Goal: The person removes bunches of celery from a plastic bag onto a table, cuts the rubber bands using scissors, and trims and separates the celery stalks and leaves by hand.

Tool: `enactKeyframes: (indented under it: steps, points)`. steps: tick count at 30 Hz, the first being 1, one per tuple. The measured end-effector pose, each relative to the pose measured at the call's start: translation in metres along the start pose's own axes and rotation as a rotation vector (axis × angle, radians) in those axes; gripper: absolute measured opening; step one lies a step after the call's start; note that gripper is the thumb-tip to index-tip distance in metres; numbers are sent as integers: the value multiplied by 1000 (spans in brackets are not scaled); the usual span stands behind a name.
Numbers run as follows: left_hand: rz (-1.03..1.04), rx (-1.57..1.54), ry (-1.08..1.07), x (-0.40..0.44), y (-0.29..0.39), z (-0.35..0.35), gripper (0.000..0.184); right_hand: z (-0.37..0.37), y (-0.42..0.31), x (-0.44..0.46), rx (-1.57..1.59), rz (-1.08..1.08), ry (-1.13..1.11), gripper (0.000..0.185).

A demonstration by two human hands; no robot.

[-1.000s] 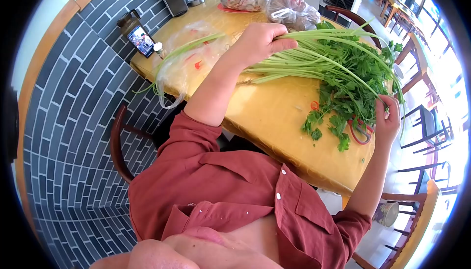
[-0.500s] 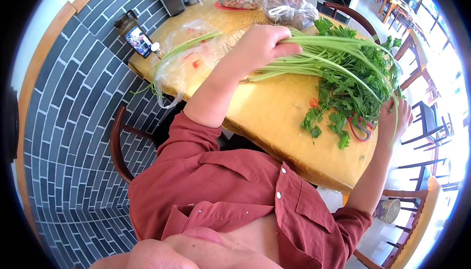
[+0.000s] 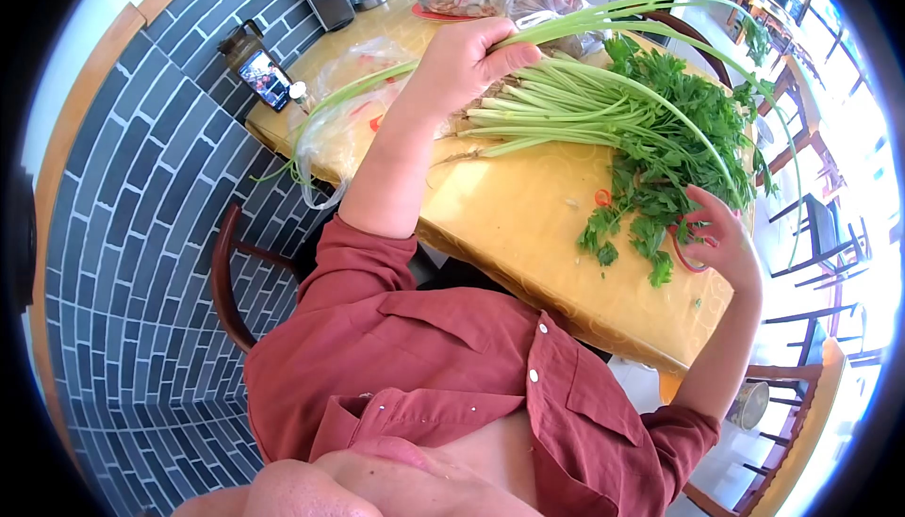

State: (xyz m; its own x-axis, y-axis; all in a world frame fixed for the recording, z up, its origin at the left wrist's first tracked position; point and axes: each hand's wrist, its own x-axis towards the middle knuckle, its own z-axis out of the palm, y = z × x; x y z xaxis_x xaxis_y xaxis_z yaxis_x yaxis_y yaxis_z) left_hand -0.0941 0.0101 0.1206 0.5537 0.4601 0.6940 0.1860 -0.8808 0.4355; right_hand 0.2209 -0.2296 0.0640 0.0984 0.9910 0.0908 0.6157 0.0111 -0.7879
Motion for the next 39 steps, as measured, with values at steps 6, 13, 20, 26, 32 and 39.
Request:
enactKeyframes:
  steps: [6,13,20,26,32,39]
  points:
    - [-114,-115,-84,-8,4,-3,39,-51,32,-11,53,141,394,37]
    - [-165,-97,-150,-16,3,3,33,-62,-17,-13,70,-59,660,22]
    - [-118,-121,-158,-22,-1,10,36,-49,-54,12,-314,-253,796,33]
    - [-90,-137,-200,-27,6,11,36,-42,-64,41,-681,-512,696,45]
    - [37,-112,-326,-26,0,6,38,-57,-66,33,-27,-281,18,28]
    - [227,-85,-390,-17,-10,6,38,-73,-40,11,47,-380,-397,29]
